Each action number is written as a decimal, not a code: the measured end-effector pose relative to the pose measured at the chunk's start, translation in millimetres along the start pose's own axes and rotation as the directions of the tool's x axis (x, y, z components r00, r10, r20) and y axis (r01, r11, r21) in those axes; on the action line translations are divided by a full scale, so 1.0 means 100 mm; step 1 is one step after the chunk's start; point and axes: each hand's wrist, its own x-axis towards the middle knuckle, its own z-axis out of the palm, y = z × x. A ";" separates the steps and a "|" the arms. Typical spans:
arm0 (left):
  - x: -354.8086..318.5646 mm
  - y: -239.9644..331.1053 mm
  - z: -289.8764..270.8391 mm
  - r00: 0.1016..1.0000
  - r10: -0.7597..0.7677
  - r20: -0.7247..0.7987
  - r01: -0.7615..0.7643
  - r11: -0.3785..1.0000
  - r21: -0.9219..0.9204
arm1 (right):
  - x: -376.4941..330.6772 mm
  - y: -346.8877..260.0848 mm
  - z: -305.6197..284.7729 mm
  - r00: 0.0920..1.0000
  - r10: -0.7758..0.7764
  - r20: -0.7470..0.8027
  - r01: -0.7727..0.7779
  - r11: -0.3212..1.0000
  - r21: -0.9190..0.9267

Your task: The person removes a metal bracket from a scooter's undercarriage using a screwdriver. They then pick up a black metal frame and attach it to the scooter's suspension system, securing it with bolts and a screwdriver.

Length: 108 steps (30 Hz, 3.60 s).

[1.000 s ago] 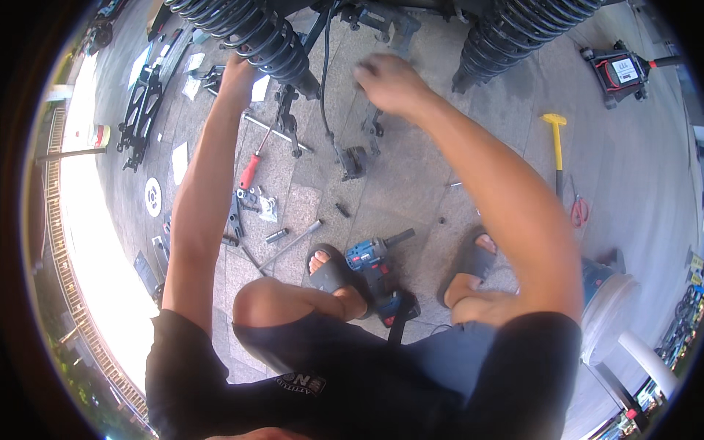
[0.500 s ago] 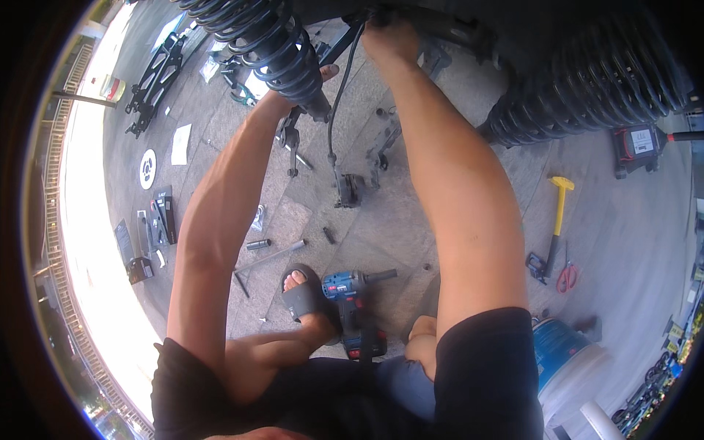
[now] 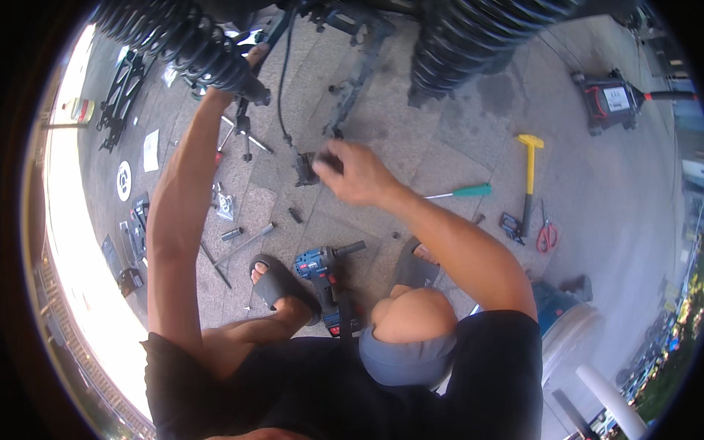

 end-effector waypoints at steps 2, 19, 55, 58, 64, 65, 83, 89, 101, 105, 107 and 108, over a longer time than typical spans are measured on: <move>0.15 -0.01 -0.06 0.909 0.416 0.019 -0.391 0.838 0.380 | -0.72 0.29 0.04 0.969 0.246 0.019 -0.246 0.969 -0.032; 1.61 -0.95 0.00 0.973 0.170 0.157 -0.195 0.969 0.154 | -4.70 1.60 0.53 -0.129 0.507 -0.852 -0.940 0.211 0.268; -0.60 -0.93 -0.57 0.814 -0.573 -0.093 0.548 0.811 -0.205 | -2.39 1.98 -1.53 0.902 0.190 -0.389 -0.363 0.822 -0.439; -1.22 -1.33 -0.78 0.865 -0.495 0.085 0.419 0.804 0.422 | -1.69 1.37 -1.12 0.972 0.209 -0.106 -0.234 0.856 -0.461; -2.16 -1.95 -0.54 0.818 -0.574 0.046 0.415 0.644 0.643 | -0.69 0.23 -0.31 0.889 0.087 0.449 0.137 0.886 -0.443; -2.24 -2.02 -0.45 0.833 -0.552 -0.026 0.426 0.612 0.666 | -0.59 0.08 -0.16 0.850 0.063 0.523 0.202 0.878 -0.434; -2.83 0.17 -0.17 0.887 -0.167 0.430 0.147 0.986 0.078 | -0.19 -0.37 2.52 0.823 0.464 -0.327 -0.075 0.660 0.748; -1.13 0.05 -0.73 0.991 -0.129 -0.041 0.122 0.984 -0.133 | 0.76 -0.07 0.83 0.696 0.327 -0.640 0.232 0.740 0.631; 0.66 0.44 0.10 0.947 0.304 0.105 -0.303 0.953 -0.020 | 1.83 -0.08 0.42 0.852 0.376 -0.364 0.102 0.562 0.821; 0.74 0.43 0.07 0.911 0.399 0.108 -0.410 0.904 0.121 | 1.92 -0.09 0.39 0.858 0.385 -0.340 0.120 0.494 0.861; 0.74 0.42 0.06 0.923 0.362 0.131 -0.366 0.930 0.007 | 1.95 -0.10 0.37 0.845 0.429 -0.319 0.086 0.478 0.874; 0.74 0.42 0.06 0.917 0.377 0.133 -0.375 0.926 -0.044 | 1.97 -0.10 0.37 0.843 0.431 -0.323 0.093 0.475 0.875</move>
